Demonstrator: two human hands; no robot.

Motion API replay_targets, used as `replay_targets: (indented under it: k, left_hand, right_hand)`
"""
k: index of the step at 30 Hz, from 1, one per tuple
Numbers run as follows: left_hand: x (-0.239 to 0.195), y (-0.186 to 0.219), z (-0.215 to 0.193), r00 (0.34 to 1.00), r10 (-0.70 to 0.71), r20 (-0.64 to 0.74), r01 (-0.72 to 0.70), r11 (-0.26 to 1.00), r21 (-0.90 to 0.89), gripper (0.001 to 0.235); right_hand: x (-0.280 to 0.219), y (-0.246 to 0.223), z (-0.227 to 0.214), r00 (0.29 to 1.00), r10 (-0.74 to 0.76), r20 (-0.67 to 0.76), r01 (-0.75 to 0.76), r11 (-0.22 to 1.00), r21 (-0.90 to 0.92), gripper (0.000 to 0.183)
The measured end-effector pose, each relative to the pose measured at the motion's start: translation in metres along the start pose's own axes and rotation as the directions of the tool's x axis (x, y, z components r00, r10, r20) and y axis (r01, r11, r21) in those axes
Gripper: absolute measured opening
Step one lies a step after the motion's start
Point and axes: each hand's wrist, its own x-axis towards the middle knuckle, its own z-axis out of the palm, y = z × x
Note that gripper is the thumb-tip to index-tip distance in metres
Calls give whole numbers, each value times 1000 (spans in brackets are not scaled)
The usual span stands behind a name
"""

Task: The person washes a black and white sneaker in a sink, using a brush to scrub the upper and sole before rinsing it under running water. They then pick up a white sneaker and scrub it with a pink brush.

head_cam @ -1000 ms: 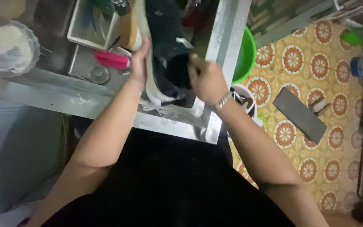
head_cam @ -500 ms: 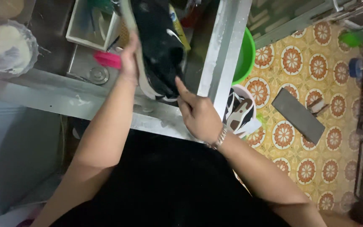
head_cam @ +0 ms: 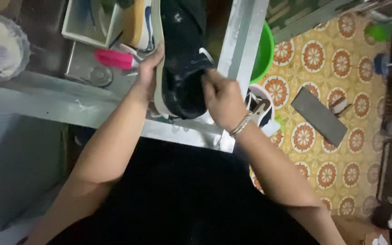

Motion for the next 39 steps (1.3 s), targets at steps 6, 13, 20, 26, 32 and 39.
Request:
replay_targets:
  k: [6, 13, 20, 26, 32, 39]
  left_hand:
    - [21, 15, -28, 985, 171, -2, -171, 984, 56, 50]
    - [13, 20, -17, 986, 165, -29, -154, 959, 239, 39]
    - [18, 9, -12, 974, 224, -30, -199, 911, 362, 33]
    - [11, 31, 0, 965, 255, -60, -213, 898, 385, 28]
    - [10, 21, -10, 978, 206, -8, -189, 910, 368, 26]
    - [17, 18, -20, 978, 205, 27, -202, 916, 346, 26]
  right_hand:
    - [-16, -23, -13, 976, -217, 18, 218, 974, -55, 52]
    - [-31, 2, 11, 873, -463, -151, 468, 884, -1, 41]
    - [0, 16, 5, 973, -204, -104, 153, 917, -368, 52]
    - [-16, 29, 7, 878, -479, -5, 473, 868, -151, 50]
    - [-16, 24, 10, 911, -403, -86, 379, 901, -209, 57]
    - [6, 16, -5, 958, -283, 42, 277, 879, -388, 53]
